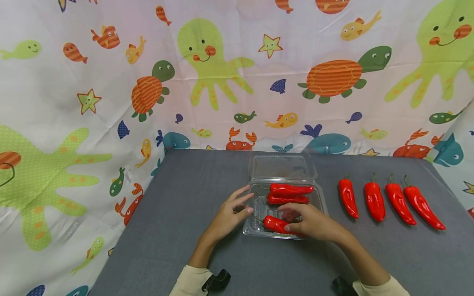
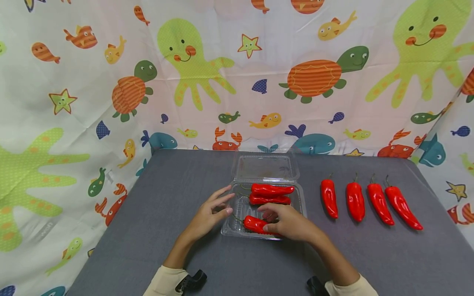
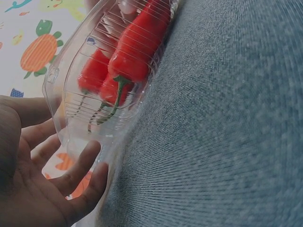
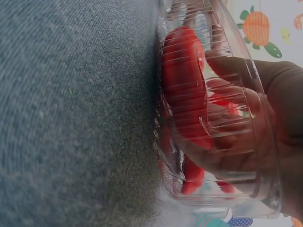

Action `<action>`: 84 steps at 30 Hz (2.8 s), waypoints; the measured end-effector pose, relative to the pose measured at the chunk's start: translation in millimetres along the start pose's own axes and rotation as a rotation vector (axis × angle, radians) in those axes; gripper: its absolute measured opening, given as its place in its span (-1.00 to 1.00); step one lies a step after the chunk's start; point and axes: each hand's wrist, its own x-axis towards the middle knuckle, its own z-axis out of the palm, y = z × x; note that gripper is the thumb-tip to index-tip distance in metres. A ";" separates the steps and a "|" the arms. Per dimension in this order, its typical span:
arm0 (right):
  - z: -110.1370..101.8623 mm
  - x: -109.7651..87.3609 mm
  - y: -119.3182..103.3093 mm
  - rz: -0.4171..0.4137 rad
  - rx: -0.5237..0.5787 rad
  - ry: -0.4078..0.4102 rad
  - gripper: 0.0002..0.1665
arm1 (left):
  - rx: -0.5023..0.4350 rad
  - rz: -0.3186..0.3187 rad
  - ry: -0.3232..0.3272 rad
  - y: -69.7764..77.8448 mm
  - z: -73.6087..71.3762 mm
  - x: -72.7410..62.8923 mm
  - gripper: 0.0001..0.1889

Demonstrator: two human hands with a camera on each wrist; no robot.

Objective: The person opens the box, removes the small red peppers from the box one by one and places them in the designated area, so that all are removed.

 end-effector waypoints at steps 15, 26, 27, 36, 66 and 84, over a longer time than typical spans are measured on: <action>4.0 4.5 -0.8 0.008 -0.047 -0.007 -0.35 | 0.014 0.000 0.003 -0.1 -0.1 -0.6 -0.46; 4.1 4.3 -0.9 0.015 -0.090 0.046 -0.42 | 0.018 -0.004 0.000 0.0 -0.3 -0.4 -0.46; 3.7 3.7 -1.4 0.018 -0.097 0.056 -0.42 | 0.017 -0.004 0.000 0.0 -0.4 -0.4 -0.46; -0.2 -1.0 -10.1 0.075 -0.127 0.125 -0.36 | 0.002 0.012 0.005 -1.1 -1.4 -0.1 -0.46; -26.9 -35.8 -23.0 0.127 0.066 0.339 -0.07 | 0.008 0.015 0.005 -3.2 -0.7 -0.1 -0.46; -41.0 -74.7 -9.7 0.225 0.041 0.400 -0.02 | 0.006 0.001 0.002 -0.4 -0.6 -1.1 -0.45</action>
